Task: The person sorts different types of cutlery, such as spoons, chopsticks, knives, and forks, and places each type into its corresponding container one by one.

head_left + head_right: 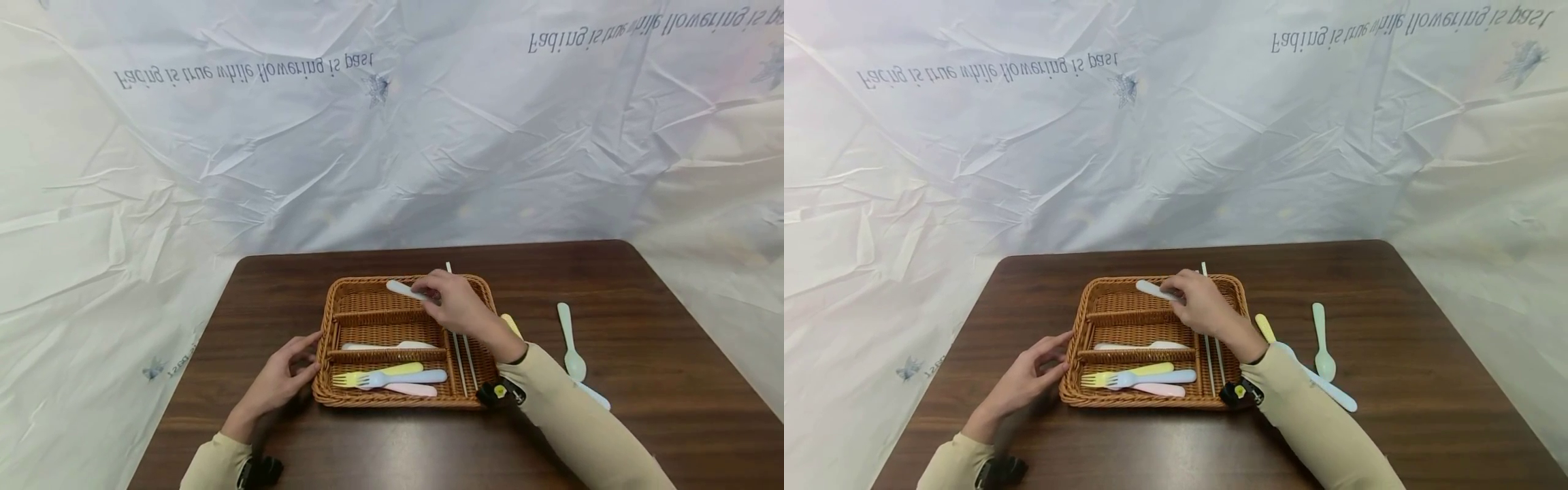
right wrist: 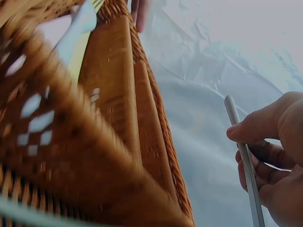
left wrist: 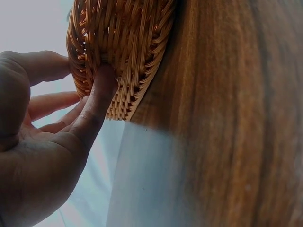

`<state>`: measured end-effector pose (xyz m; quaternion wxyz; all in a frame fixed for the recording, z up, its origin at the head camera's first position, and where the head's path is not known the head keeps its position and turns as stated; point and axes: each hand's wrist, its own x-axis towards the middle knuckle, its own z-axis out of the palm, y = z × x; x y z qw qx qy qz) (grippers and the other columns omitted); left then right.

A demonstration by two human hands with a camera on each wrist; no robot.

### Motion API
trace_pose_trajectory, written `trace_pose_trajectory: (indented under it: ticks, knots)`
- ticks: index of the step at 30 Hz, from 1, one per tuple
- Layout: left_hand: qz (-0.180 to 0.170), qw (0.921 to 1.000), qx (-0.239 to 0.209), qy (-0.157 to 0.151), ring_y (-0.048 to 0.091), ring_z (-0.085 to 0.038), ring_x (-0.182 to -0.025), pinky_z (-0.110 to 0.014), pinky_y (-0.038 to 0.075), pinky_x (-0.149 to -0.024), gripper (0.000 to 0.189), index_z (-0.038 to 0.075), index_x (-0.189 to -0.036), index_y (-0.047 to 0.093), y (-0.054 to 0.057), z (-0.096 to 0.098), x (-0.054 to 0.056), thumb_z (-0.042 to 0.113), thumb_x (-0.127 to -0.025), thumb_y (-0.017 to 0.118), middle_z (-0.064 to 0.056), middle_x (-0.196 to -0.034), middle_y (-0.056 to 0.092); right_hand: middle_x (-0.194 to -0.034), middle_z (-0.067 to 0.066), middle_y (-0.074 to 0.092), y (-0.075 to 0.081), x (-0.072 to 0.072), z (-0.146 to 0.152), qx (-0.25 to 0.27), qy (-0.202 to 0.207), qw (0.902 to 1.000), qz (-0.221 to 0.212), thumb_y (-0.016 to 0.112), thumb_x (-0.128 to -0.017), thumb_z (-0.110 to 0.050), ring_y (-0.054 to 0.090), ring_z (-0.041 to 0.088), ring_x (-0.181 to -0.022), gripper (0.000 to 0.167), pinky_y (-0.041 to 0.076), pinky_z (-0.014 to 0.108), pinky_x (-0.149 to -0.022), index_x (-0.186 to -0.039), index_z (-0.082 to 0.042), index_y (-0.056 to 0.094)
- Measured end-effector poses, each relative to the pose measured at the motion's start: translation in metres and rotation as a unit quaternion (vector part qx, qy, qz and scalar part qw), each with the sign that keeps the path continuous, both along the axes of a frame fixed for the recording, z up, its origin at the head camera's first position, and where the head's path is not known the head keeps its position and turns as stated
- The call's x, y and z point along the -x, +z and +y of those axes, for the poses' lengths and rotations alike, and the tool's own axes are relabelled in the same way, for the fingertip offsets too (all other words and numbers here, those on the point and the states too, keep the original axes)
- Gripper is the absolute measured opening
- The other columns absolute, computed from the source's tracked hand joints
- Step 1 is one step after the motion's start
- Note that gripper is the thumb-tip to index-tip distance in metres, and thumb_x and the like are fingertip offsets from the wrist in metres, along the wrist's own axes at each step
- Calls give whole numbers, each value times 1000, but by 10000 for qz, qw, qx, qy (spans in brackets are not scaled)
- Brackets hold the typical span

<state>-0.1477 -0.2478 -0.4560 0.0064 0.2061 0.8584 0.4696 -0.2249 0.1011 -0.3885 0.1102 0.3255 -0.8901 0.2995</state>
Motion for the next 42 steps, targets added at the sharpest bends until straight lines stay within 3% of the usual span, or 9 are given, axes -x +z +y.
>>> trace_pose_trajectory:
  ticks: [6, 10, 14, 17, 21, 26, 33, 42]
  knots:
    - [28, 9999, -122, -105, 65, -29, -93, -24, 54, -68, 52, -9, -139, 46, 21, 8, -9, -8, -90, 63, -25, -119, 56, -100, 4, 63, -1, -1, -22, 11, 283, 9993, -226, 69, -88, -4, 62, 14, -85, 21, 53, 28, -72, -109, -9, 69]
    - [47, 9998, -150, -141, 65, -28, -93, -23, 54, -68, 52, -9, -139, 47, 26, 10, -11, -8, -90, 63, -25, -118, 56, -101, 4, 64, -3, -3, -34, 21, 387, 9989, -273, 70, -88, -4, 63, 14, -85, 22, 53, 26, -72, -109, -9, 70]
    - [89, 9997, -180, -161, 65, -29, -92, -23, 54, -68, 52, -10, -138, 47, 23, 8, -10, -9, -89, 63, -25, -117, 56, -103, 3, 64, -4, -4, -43, 35, 481, 9982, -343, 69, -88, -4, 64, 12, -87, 22, 53, 22, -73, -109, -10, 70]
    - [115, 9996, -202, -152, 65, -30, -92, -23, 54, -68, 53, -10, -139, 46, 12, 5, -6, -10, -89, 63, -26, -118, 56, -106, 3, 64, -4, -5, -48, -26, 570, 9974, -431, 68, -89, -5, 64, 12, -88, 22, 52, 21, -74, -110, -11, 70]
    - [60, 9998, -146, -94, 65, -25, -94, -24, 54, -68, 55, -5, -142, 45, -4, 0, 0, -6, -90, 63, -22, -121, 56, -114, 4, 63, -2, -7, -50, -229, 650, 9957, -622, 71, -89, -12, 63, 18, -96, 28, 53, 31, -79, -117, -12, 68]
    - [-4, 9999, -126, -90, 65, -19, -96, -24, 54, -68, 56, 2, -144, 45, -12, -5, 3, 1, -92, 65, -16, -123, 56, -122, 5, 61, -1, -9, -49, -428, 647, 9945, -707, 72, -90, -23, 60, 24, -111, 36, 51, 40, -89, -124, -13, 65]
    - [97, 9998, -126, -123, 65, -24, -95, -24, 54, -68, 56, -3, -143, 45, -14, -6, 5, -4, -91, 64, -20, -122, 55, -121, 4, 63, -1, -9, -44, -399, 551, 9965, -490, 71, -90, -24, 61, 25, -109, 33, 51, 39, -87, -121, -13, 66]
    - [138, 9994, -228, -227, 65, -21, -95, -23, 54, -69, 54, -1, -143, 46, -3, -3, 2, 2, -93, 64, -18, -122, 56, -116, 4, 65, -1, -6, -34, -248, 424, 9982, -343, 71, -91, -22, 63, 19, -98, 31, 51, 35, -81, -120, -14, 66]
